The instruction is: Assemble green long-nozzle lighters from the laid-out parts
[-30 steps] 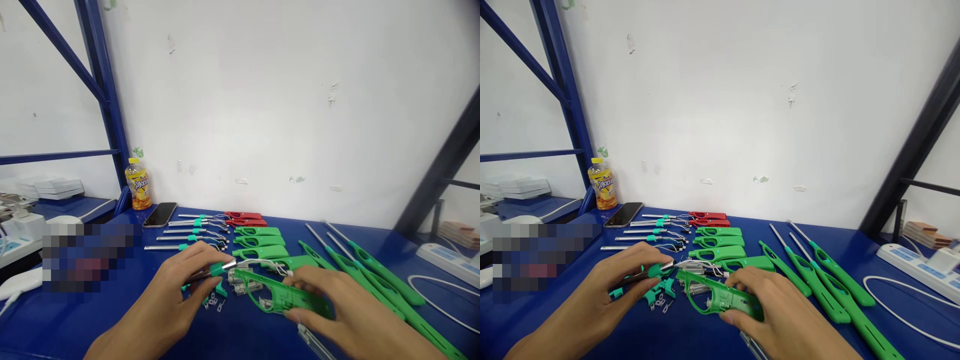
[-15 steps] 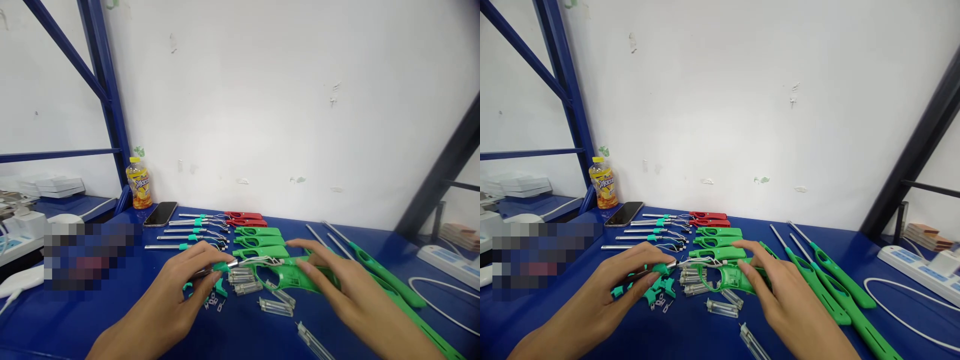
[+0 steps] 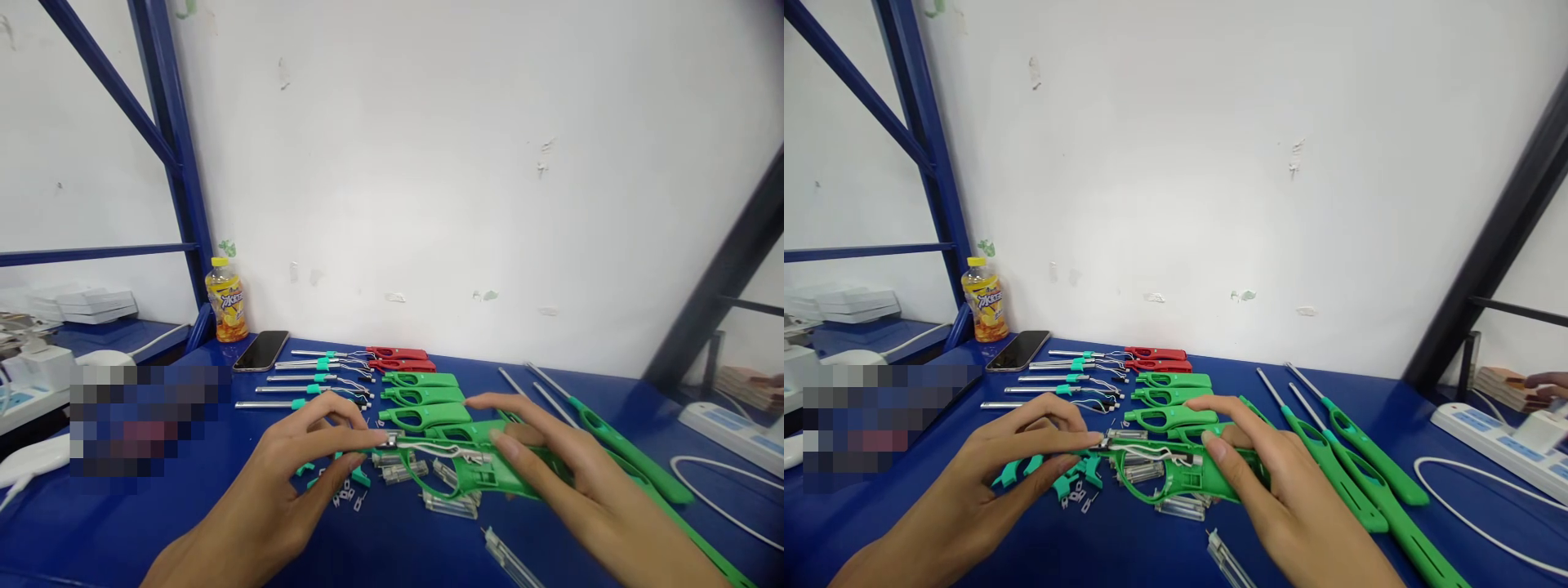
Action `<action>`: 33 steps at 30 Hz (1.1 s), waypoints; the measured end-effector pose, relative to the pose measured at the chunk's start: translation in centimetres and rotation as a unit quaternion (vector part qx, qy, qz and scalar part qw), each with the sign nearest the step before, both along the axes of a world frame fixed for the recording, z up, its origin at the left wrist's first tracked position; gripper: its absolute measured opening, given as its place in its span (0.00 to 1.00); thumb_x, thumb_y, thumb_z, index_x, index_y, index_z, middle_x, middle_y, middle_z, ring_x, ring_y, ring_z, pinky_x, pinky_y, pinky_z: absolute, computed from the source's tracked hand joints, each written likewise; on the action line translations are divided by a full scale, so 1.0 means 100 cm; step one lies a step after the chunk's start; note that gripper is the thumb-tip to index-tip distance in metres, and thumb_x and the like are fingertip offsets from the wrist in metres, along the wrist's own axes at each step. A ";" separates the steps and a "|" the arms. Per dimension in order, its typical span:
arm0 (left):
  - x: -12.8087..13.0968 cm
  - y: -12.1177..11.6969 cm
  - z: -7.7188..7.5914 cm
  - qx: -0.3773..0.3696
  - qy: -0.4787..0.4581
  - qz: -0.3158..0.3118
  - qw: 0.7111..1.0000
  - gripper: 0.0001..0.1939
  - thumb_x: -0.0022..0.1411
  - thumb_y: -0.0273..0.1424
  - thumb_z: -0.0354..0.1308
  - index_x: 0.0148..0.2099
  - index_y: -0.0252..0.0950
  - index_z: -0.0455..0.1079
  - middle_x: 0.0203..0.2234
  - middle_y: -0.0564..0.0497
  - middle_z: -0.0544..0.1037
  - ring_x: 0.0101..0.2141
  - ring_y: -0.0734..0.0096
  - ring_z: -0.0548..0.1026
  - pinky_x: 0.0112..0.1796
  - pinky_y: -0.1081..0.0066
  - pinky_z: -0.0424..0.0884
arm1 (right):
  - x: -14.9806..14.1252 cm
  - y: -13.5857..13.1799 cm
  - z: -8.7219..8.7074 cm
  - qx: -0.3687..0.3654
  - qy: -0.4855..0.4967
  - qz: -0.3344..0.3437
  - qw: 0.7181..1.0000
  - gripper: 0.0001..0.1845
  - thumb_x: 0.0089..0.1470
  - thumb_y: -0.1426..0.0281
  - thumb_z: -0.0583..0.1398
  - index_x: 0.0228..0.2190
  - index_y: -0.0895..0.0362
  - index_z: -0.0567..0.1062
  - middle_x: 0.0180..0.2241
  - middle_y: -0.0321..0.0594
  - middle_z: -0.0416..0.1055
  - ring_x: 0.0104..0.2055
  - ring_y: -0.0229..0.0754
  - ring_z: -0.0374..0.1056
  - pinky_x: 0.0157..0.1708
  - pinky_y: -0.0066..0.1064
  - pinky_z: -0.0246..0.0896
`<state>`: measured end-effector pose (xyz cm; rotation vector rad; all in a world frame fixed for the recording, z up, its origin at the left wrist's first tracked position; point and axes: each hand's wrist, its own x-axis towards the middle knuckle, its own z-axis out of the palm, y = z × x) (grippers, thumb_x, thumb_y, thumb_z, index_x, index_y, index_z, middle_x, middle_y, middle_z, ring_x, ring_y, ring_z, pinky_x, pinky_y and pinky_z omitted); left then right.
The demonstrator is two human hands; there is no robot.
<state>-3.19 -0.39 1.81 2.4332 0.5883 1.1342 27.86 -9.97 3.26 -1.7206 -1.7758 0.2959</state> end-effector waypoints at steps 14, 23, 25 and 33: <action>0.001 0.003 -0.001 0.010 0.024 0.002 1.000 0.26 0.76 0.21 0.53 0.63 0.58 0.76 0.49 0.53 0.75 0.42 0.74 0.78 0.40 0.76 0.74 | -0.001 0.001 0.001 0.028 0.028 0.020 0.999 0.28 0.71 0.46 0.55 0.65 0.40 0.72 0.53 0.39 0.81 0.55 0.51 0.78 0.31 0.26 0.75; 0.001 0.003 -0.006 0.024 0.025 -0.022 0.999 0.29 0.76 0.18 0.50 0.65 0.57 0.74 0.49 0.52 0.76 0.42 0.74 0.78 0.40 0.77 0.72 | -0.011 0.003 0.009 0.069 0.034 0.036 0.996 0.24 0.72 0.48 0.54 0.60 0.42 0.77 0.48 0.37 0.83 0.50 0.48 0.80 0.37 0.27 0.75; 0.001 0.004 -0.007 0.012 0.029 -0.026 0.999 0.30 0.76 0.18 0.49 0.66 0.57 0.73 0.49 0.52 0.76 0.42 0.74 0.78 0.40 0.76 0.72 | -0.011 0.004 0.007 0.071 0.035 0.036 0.996 0.24 0.72 0.48 0.54 0.59 0.41 0.78 0.47 0.37 0.83 0.43 0.44 0.80 0.37 0.27 0.75; -0.001 0.005 -0.005 0.003 0.024 -0.019 1.000 0.28 0.77 0.20 0.48 0.64 0.55 0.75 0.49 0.50 0.78 0.39 0.74 0.78 0.37 0.75 0.71 | -0.004 0.004 0.002 0.032 0.072 0.028 0.997 0.27 0.72 0.47 0.54 0.61 0.44 0.77 0.37 0.39 0.82 0.23 0.38 0.70 0.23 0.26 0.67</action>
